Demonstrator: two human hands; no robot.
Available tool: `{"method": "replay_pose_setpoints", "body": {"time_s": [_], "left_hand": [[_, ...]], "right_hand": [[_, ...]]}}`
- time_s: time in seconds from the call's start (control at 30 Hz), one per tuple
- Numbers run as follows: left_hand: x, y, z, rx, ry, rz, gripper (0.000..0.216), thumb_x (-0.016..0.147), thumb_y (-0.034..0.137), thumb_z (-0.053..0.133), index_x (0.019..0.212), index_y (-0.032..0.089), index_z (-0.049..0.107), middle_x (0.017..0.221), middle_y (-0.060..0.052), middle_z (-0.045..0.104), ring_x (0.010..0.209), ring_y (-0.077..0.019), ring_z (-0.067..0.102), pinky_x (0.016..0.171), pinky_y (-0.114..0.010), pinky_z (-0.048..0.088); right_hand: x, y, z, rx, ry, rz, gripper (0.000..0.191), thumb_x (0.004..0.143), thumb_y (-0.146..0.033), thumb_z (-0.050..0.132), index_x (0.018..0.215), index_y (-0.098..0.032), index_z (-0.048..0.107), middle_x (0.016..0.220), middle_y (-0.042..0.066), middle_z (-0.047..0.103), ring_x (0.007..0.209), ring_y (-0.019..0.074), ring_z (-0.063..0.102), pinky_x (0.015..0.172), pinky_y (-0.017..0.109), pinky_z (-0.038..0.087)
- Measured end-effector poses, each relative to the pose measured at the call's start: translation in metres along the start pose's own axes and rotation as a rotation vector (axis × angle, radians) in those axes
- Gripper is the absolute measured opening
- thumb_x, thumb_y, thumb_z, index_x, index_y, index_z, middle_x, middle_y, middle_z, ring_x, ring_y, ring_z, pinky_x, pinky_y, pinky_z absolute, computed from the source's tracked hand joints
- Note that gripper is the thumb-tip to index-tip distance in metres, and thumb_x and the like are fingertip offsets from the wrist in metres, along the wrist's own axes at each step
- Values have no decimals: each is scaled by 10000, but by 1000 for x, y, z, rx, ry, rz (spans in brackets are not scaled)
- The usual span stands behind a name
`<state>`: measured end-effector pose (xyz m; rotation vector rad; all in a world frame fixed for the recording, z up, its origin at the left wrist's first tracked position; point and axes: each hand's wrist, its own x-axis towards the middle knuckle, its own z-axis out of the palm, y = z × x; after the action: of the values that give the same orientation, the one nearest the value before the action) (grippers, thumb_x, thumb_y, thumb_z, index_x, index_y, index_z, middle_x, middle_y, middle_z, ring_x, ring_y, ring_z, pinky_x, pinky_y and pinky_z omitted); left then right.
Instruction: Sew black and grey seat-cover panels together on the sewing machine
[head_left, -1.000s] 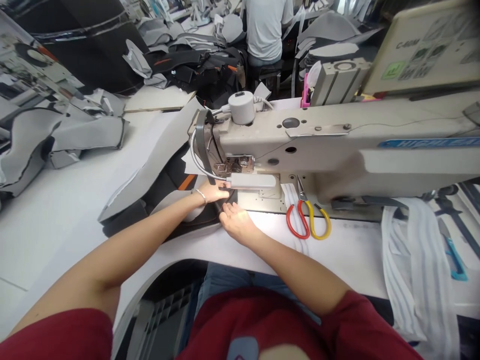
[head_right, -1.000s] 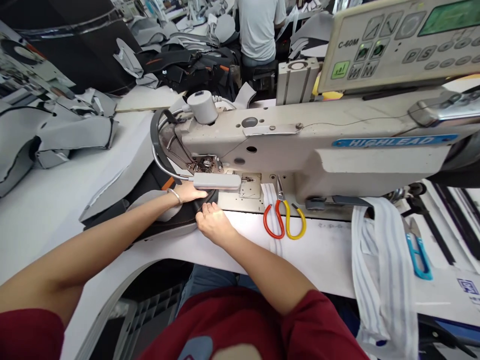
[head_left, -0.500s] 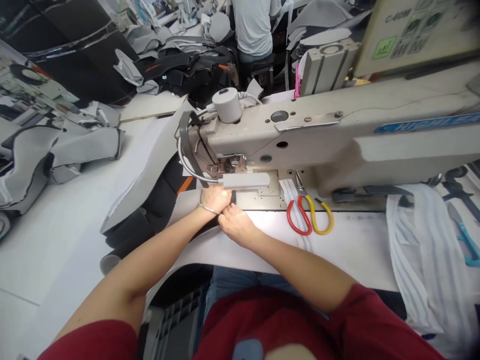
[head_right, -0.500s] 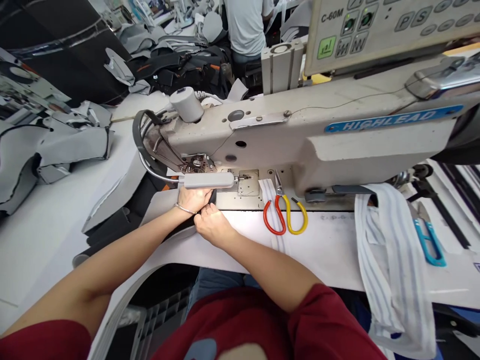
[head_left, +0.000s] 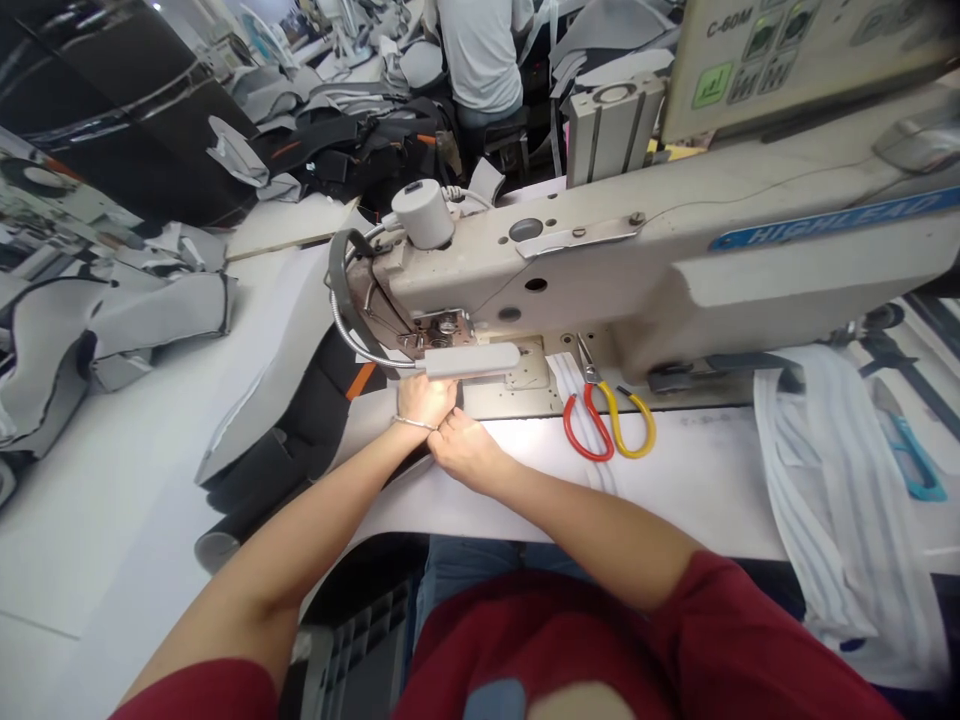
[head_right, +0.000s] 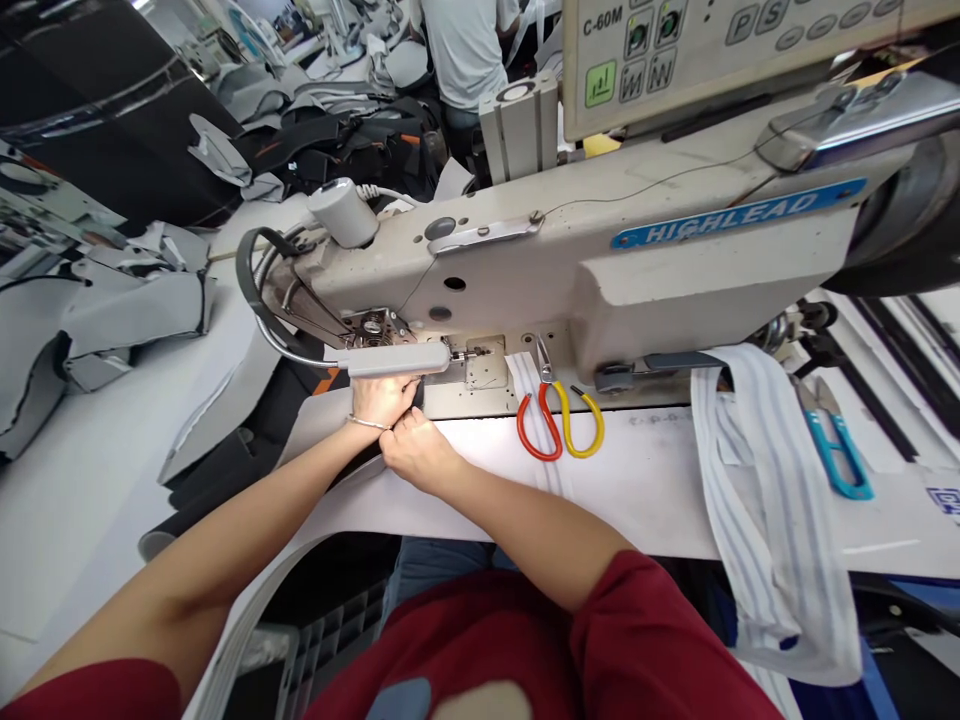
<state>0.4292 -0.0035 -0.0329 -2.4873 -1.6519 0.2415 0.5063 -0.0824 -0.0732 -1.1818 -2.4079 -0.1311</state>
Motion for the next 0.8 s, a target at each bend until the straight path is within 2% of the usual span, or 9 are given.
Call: {"method": "replay_pose_setpoints", "body": {"time_s": [0.2,0.33,0.47,0.8], "left_hand": [[5,11,0,-27,-90,-124,337,776,376,356,867,228,644,863,-90,637,821,-247,571,688,-330,407],[-2,11,-7,-41,-186,-35,361,789,376,320,864,229,641,813,-89,640,769,-238,587,648,-315,422],[-8,6,-11,-56,-249,41,394,806,372,278,942,234,620,837,-92,635,779,-234,587,658,-320,430],[-8,0,-7,-97,-276,74,367,799,365,295,944,230,603,834,-71,641,763,-222,593,654,-310,433]], "right_hand": [[0,2,-2,31,-25,-19,190,797,-117,382,864,-72,554,845,154,604,842,212,540,859,394,347],[-3,4,-5,57,-32,-50,176,783,-106,405,848,-83,567,824,146,608,819,204,548,850,386,357],[-5,4,-5,74,-29,-60,190,796,-96,387,869,-88,562,838,148,603,828,195,548,835,388,370],[-4,2,-4,18,-30,-45,203,805,-88,372,837,-95,572,833,138,604,834,205,552,851,408,370]]}}
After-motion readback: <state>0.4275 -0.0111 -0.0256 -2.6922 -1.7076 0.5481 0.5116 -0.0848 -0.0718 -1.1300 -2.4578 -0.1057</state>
